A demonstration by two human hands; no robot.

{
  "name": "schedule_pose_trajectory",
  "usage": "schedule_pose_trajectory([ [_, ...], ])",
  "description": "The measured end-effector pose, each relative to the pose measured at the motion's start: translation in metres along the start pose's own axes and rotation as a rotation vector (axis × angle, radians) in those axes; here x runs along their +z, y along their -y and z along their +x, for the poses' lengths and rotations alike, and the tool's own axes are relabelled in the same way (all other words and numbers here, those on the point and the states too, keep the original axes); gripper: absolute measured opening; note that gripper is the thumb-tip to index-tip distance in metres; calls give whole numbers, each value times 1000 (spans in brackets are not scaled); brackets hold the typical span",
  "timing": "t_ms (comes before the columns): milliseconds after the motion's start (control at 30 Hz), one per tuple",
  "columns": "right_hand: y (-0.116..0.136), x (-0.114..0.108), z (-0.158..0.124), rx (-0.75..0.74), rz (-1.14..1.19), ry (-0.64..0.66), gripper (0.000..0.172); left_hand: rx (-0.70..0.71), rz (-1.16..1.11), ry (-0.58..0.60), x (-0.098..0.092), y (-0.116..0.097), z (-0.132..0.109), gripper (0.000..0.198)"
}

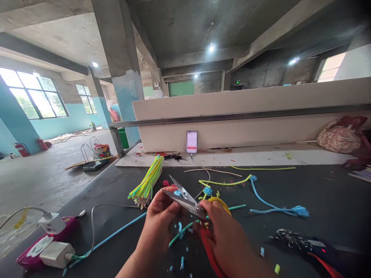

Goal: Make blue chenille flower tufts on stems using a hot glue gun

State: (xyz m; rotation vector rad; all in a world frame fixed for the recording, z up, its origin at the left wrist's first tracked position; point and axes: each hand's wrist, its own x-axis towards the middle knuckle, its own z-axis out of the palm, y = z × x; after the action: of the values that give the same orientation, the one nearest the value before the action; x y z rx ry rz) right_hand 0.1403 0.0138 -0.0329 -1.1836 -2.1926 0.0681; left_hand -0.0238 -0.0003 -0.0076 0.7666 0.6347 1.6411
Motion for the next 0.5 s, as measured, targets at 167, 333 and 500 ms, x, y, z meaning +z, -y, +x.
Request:
schedule_pose_trajectory([
  [167,-1,-2,0,3,-37,1,38,54,82,-11,-1,1,0,29],
  [333,-6,6,-1,-23,83,-49,33,25,102,2,-1,0,0,28],
  [500,-6,18,5,126,431,-133,26,-60,15,-36,2,-8,4,30],
])
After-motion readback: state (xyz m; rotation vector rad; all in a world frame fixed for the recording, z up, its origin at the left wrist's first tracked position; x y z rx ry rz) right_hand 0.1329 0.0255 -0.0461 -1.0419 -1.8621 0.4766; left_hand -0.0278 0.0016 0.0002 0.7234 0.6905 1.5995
